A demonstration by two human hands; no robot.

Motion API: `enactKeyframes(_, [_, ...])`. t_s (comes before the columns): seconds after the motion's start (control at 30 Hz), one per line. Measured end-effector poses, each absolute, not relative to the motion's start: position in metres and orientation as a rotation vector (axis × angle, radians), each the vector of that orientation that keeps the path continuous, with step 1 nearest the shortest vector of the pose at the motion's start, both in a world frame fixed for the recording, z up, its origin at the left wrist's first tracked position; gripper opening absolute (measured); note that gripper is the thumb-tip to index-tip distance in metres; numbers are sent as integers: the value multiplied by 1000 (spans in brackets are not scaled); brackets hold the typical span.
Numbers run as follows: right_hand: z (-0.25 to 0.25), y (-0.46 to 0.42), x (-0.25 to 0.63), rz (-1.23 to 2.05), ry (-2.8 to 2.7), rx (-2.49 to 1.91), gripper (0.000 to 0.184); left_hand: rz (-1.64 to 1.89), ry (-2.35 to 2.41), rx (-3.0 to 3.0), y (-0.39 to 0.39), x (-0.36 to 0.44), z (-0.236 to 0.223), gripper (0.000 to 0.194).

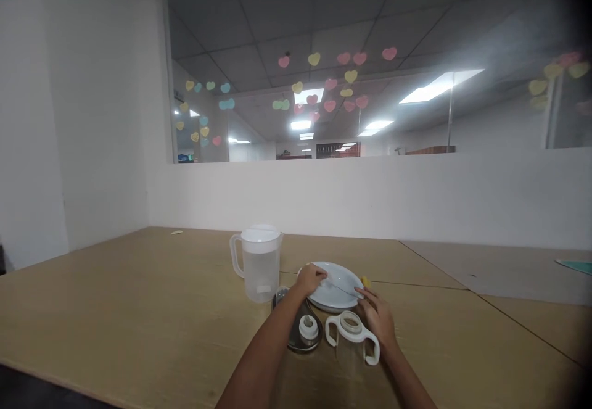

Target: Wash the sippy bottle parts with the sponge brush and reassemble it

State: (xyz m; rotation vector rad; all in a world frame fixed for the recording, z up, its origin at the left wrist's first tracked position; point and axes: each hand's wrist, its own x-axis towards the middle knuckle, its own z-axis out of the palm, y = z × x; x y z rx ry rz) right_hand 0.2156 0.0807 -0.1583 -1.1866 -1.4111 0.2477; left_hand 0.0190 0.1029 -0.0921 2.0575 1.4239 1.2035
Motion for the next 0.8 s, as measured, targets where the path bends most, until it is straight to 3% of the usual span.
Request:
enactKeyframes(0.13, [-135,60,210,260,-1369,-1066,39,1620,1350,1725,93,16,-79,37])
enactKeyframes(0.27, [-113,18,205,-214,-1396,-887,28,1832,1189,1505,69,24,-62,47])
enactKeyframes(0.43, [-106,-20,205,-539,-1688,-526,15,1915,754,1161,27,41,-49,44])
enactKeyframes(0.8, [-117,-18,194,-638,-1877,-634,26,1857,720,1266,-3,61,-62,35])
